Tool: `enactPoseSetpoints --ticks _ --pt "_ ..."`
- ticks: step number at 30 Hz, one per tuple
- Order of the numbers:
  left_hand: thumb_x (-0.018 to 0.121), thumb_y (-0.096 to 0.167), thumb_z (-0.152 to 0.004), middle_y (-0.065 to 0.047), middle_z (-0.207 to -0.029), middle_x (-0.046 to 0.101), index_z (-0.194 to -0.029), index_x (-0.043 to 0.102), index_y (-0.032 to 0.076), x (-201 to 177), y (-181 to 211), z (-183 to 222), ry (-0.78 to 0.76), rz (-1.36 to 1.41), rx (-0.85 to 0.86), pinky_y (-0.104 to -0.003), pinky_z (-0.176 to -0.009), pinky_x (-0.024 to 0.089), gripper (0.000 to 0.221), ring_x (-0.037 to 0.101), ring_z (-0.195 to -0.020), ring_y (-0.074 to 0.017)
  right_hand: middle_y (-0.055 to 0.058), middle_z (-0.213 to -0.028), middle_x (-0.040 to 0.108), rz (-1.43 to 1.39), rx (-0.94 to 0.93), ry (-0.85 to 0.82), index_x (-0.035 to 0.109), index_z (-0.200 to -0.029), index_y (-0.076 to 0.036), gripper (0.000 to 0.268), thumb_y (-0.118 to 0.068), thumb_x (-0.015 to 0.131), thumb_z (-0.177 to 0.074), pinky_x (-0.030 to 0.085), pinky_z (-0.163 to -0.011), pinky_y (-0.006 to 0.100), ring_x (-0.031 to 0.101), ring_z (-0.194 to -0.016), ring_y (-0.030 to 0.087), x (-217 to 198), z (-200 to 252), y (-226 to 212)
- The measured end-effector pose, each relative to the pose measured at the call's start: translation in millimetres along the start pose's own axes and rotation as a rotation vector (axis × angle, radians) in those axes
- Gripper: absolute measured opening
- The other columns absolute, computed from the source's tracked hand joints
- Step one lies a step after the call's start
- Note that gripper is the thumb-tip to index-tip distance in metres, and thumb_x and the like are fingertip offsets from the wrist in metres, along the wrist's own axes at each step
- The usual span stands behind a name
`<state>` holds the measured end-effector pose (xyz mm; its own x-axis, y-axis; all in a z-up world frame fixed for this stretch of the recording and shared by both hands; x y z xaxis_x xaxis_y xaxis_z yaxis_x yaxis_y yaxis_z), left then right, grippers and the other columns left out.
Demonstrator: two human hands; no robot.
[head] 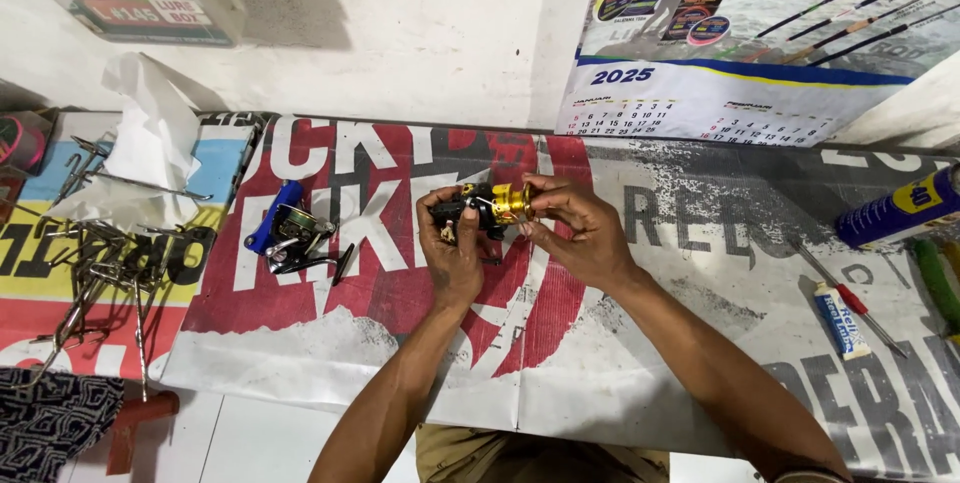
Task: Reassembling the spool and main body of a spinning fishing reel on a workbench.
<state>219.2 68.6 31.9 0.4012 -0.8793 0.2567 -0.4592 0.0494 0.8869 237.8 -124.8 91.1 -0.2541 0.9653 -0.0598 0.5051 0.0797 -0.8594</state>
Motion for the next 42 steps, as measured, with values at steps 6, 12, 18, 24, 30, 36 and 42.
enactPoseSetpoints --ticks 6,12,18,24,30,36,42 --pt "0.059 0.022 -0.103 -0.011 -0.088 0.060 -0.121 0.053 0.004 -5 -26 -1 -0.077 0.164 -0.091 -0.025 -0.041 0.055 0.027 0.064 -0.047 -0.0158 0.023 -0.131 0.064 0.104 -0.107 -0.083 0.070 -0.109 0.005 0.026 0.001 0.080 -0.086 0.059 -0.092 0.044 0.063 -0.123 0.036 1 -4 -19" --pt "0.057 0.027 -0.103 -0.005 -0.093 0.055 -0.114 0.058 0.007 7 5 2 -0.080 0.027 -0.062 -0.032 -0.078 0.049 0.022 0.052 -0.088 -0.0118 0.020 -0.131 0.067 0.246 -0.152 -0.120 0.072 -0.120 -0.005 0.033 -0.002 0.078 -0.088 0.059 -0.091 0.047 0.063 -0.122 0.035 2 -6 -42" --pt "0.057 0.024 -0.102 -0.003 -0.093 0.055 -0.113 0.058 0.008 14 18 5 -0.114 0.035 -0.029 -0.031 -0.078 0.048 0.019 0.053 -0.089 -0.0114 0.024 -0.114 0.072 0.213 0.029 -0.196 0.066 -0.128 0.000 0.048 -0.003 0.082 -0.083 0.060 -0.089 0.053 0.070 -0.105 0.040 -8 -13 -40" --pt "0.060 0.024 -0.101 -0.006 -0.098 0.056 -0.115 0.056 0.006 14 22 5 -0.129 -0.022 0.042 -0.034 -0.082 0.048 0.024 0.053 -0.095 -0.0131 0.017 -0.097 0.074 0.118 0.204 -0.144 0.070 -0.120 0.004 0.043 -0.003 0.085 -0.081 0.062 -0.087 0.043 0.069 -0.095 0.022 -15 -11 -28" --pt "0.062 0.020 -0.100 -0.011 -0.099 0.059 -0.119 0.045 0.009 6 -20 8 -0.192 0.160 -0.034 -0.024 -0.046 0.053 0.028 0.061 -0.053 -0.0142 0.007 -0.078 0.074 0.024 0.352 -0.130 0.072 -0.096 0.000 0.013 -0.013 0.076 -0.093 0.060 -0.069 0.028 0.064 -0.074 0.011 -21 -3 1" --pt "0.059 0.022 -0.100 -0.011 -0.091 0.061 -0.121 0.051 0.006 15 -22 9 -0.135 0.241 -0.175 -0.023 -0.037 0.052 0.028 0.062 -0.042 -0.0169 0.017 -0.077 0.077 0.237 0.233 -0.198 0.073 -0.100 0.000 0.013 -0.011 0.075 -0.093 0.057 -0.061 0.036 0.068 -0.068 0.018 -15 -11 -31" --pt "0.056 0.022 -0.103 -0.012 -0.089 0.061 -0.118 0.052 0.005 7 -28 3 -0.142 0.224 -0.162 -0.025 -0.038 0.055 0.023 0.065 -0.046 -0.0188 0.020 -0.122 0.069 0.286 0.113 -0.378 0.063 -0.134 -0.003 0.044 -0.004 0.071 -0.091 0.060 -0.086 0.051 0.069 -0.108 0.037 -6 -15 -43"
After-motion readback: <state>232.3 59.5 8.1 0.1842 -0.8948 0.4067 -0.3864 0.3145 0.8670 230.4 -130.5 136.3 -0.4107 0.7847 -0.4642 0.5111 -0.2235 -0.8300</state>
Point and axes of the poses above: each hand's wrist, its own z-axis away from the middle knuckle, its own x-axis out of the palm, y = z × x, the point moved 7 cm from there along -z, towards the middle knuckle
